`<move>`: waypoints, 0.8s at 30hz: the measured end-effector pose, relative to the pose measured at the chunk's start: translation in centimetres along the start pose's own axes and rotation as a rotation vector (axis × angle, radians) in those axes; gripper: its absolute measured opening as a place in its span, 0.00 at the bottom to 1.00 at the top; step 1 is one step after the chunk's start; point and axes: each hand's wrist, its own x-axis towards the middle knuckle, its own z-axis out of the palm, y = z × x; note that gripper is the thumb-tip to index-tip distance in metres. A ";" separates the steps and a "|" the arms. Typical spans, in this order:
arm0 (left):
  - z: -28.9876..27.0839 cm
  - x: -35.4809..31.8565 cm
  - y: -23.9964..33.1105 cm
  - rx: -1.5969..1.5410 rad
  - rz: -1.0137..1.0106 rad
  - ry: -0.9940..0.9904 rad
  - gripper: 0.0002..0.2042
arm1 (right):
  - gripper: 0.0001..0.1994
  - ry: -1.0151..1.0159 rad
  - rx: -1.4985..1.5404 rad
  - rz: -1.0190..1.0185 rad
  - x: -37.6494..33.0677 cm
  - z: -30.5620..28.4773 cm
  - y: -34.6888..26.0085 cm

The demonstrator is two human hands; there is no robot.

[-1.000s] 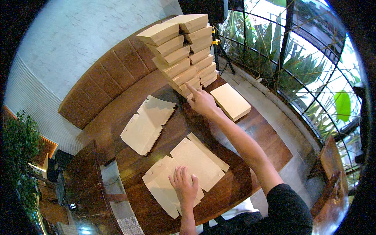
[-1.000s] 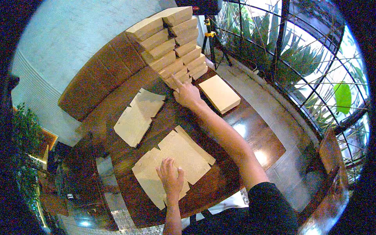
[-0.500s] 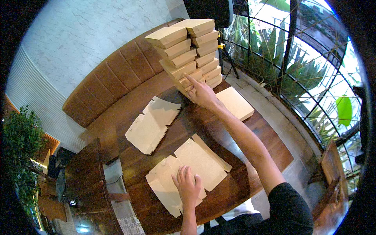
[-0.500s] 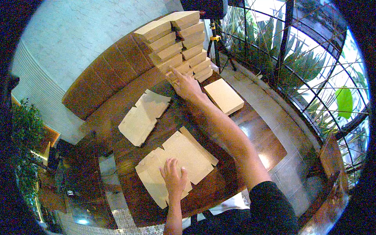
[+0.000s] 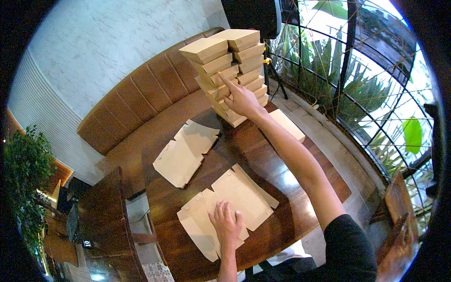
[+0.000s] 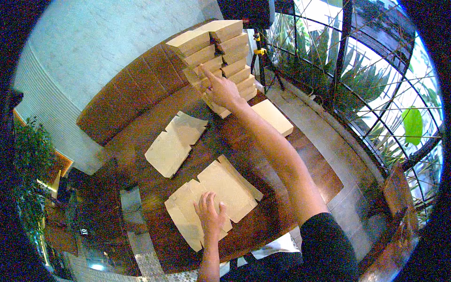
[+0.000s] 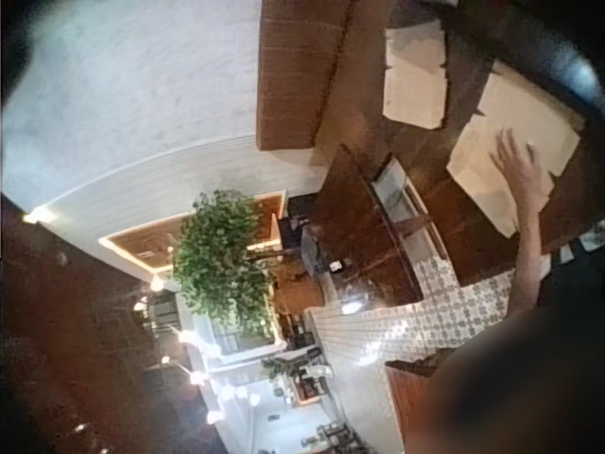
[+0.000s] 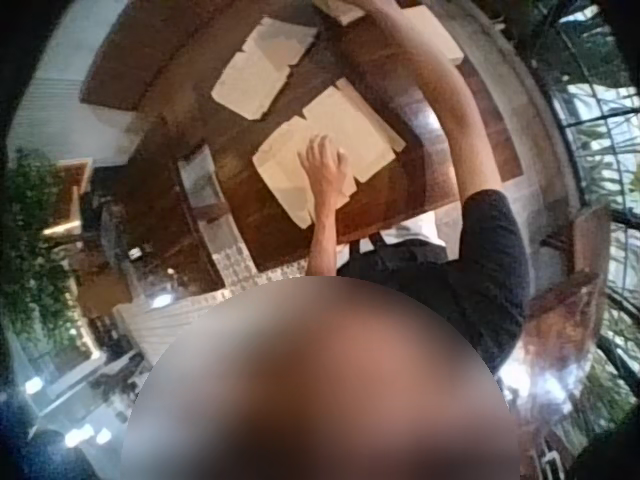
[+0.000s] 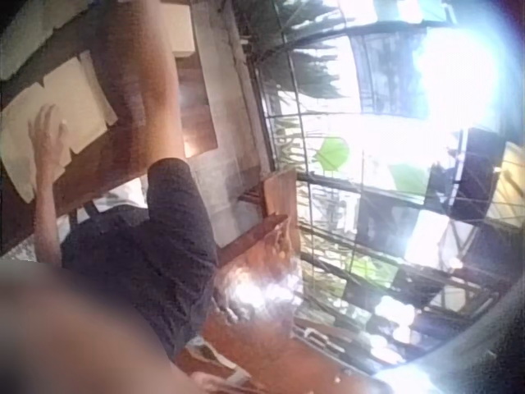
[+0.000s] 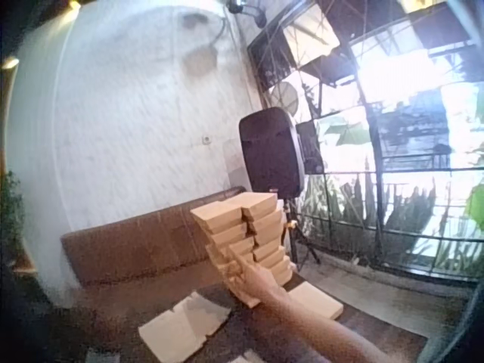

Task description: The person assembles flat cardboard boxes by folding and interlocking tabs to form rectangular containers. They handle each box one at a time, fold the sides, and secure the corners before stacking the finished boxes on the table.

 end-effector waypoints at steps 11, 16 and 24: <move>0.1 -0.1 -0.2 -0.003 0.019 0.029 0.25 | 0.46 0.052 -0.113 -0.030 1.6 -1.7 -2.0; -0.1 -0.1 -0.1 0.006 0.017 0.022 0.24 | 0.46 0.042 -0.196 -0.028 4.1 -2.5 -2.9; 0.0 -0.2 -0.2 0.005 0.029 0.029 0.24 | 0.44 0.112 -0.192 -0.116 5.4 -4.8 -5.2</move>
